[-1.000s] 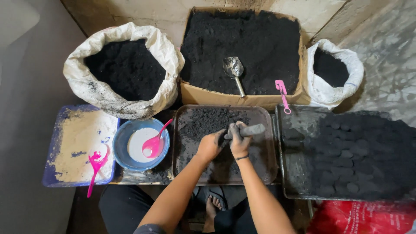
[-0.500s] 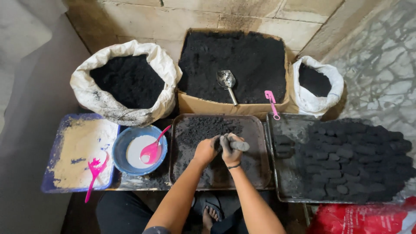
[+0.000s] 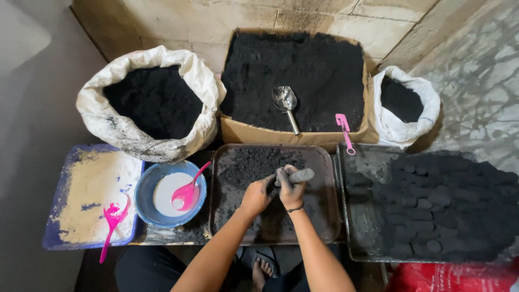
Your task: The person uses a cylindrical metal mold and a wooden pestle to compress a black granular material into small, uniform briquettes. They repeatedly fill the mold, press the material, and eject the formed briquettes onto a metal tray to the right.
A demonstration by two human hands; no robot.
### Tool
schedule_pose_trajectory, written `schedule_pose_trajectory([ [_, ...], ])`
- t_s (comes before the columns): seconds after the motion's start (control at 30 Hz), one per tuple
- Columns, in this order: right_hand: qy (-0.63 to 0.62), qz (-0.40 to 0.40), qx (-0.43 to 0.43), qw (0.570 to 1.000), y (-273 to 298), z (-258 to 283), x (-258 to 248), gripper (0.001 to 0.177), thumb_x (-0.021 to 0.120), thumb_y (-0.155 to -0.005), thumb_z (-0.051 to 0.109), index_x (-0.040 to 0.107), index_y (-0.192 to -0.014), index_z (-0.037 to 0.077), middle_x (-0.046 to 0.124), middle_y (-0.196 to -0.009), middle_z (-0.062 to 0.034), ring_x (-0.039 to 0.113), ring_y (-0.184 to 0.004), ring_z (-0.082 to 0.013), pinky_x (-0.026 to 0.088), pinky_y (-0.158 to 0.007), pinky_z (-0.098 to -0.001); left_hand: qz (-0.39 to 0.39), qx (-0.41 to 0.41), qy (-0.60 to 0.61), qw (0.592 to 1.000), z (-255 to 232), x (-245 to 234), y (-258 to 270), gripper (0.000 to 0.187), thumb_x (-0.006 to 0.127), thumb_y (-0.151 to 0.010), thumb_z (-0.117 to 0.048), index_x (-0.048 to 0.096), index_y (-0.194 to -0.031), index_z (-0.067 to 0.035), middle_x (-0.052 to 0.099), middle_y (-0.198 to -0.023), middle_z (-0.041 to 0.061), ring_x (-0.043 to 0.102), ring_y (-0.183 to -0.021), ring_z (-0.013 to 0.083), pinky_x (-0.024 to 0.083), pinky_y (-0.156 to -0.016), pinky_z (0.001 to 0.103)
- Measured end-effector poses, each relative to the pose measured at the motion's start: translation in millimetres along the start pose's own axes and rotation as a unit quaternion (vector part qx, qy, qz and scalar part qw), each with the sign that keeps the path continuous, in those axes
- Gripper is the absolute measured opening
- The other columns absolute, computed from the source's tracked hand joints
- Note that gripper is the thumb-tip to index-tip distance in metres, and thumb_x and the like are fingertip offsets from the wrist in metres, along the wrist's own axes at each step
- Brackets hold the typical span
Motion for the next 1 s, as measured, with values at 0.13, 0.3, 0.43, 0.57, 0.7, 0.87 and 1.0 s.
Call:
schedule_pose_trajectory([
  [0.13, -0.028, 0.066, -0.033, 0.997, -5, 3, 5, 0.037, 0.057, -0.075, 0.002, 0.04, -0.041, 0.007, 0.045, -0.034, -0.007, 0.045, -0.031, -0.0146, 0.04, -0.04, -0.0184, 0.033, -0.014, 0.016, 0.999, 16, 11, 0, 0.04, 0.061, -0.068, -0.008, 0.057, -0.108, -0.002, 0.064, -0.094, 0.017, 0.061, -0.091, 0.0317, 0.051, -0.077, 0.038],
  [0.3, -0.025, 0.081, -0.059, 0.995, -11, 44, 25, 0.036, 0.059, -0.072, 0.001, 0.042, -0.041, 0.006, 0.041, -0.034, -0.0054, 0.046, -0.031, -0.0169, 0.038, -0.04, -0.017, 0.026, 0.009, 0.035, 0.999, 20, 16, -3, 0.041, 0.063, -0.066, -0.004, 0.058, -0.105, 0.004, 0.064, -0.094, 0.019, 0.061, -0.091, 0.0316, 0.05, -0.08, 0.035],
  [0.43, 0.006, 0.057, -0.042, 0.997, -4, -3, 3, 0.03, 0.059, -0.072, 0.005, 0.045, -0.045, 0.006, 0.046, -0.036, -0.0055, 0.048, -0.036, -0.0139, 0.041, -0.042, -0.0199, 0.021, 0.009, 0.036, 0.999, -6, -11, 1, 0.037, 0.062, -0.066, -0.002, 0.058, -0.103, 0.006, 0.063, -0.092, 0.021, 0.06, -0.092, 0.0324, 0.049, -0.082, 0.037],
  [0.57, 0.001, 0.036, 0.026, 0.999, 8, -10, -8, 0.029, 0.056, -0.076, 0.006, 0.042, -0.05, 0.008, 0.05, -0.041, -0.0077, 0.054, -0.042, -0.0167, 0.044, -0.044, -0.0226, 0.023, -0.012, 0.058, 0.998, -2, -5, 6, 0.037, 0.06, -0.074, -0.012, 0.056, -0.109, -0.001, 0.064, -0.091, 0.02, 0.06, -0.088, 0.0374, 0.05, -0.075, 0.046],
  [0.7, -0.049, 0.016, 0.041, 0.998, -8, 3, -10, 0.033, 0.053, -0.077, 0.001, 0.036, -0.05, 0.008, 0.042, -0.04, -0.0035, 0.047, -0.041, -0.01, 0.04, -0.045, -0.0195, 0.03, -0.032, 0.021, 0.999, -3, -3, 0, 0.039, 0.056, -0.076, -0.016, 0.056, -0.114, -0.009, 0.066, -0.091, 0.014, 0.062, -0.086, 0.0334, 0.051, -0.075, 0.042],
  [0.87, -0.11, -0.036, 0.056, 0.992, -10, 9, -10, 0.028, 0.052, -0.077, 0.0, 0.036, -0.055, 0.009, 0.036, -0.043, -0.0006, 0.039, -0.041, -0.0074, 0.032, -0.042, -0.0185, 0.028, -0.057, 0.037, 0.997, 4, 4, 6, 0.038, 0.056, -0.078, -0.019, 0.056, -0.114, -0.008, 0.065, -0.09, 0.016, 0.062, -0.087, 0.0343, 0.051, -0.074, 0.043],
  [1.0, -0.145, -0.057, 0.088, 0.984, -21, 4, -2, 0.028, 0.052, -0.074, -0.002, 0.037, -0.052, 0.008, 0.025, -0.037, 0.0021, 0.029, -0.032, -0.0058, 0.024, -0.035, -0.0165, 0.013, -0.064, 0.07, 0.995, 2, 3, 2, 0.039, 0.058, -0.076, -0.019, 0.056, -0.114, -0.008, 0.066, -0.088, 0.015, 0.062, -0.086, 0.0338, 0.052, -0.073, 0.043],
])
Point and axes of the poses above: each hand's wrist, its own y-axis away from the middle knuckle, its own x-axis out of the palm, z = x × y, the point moved 3 cm from there along -y, towards the middle knuckle
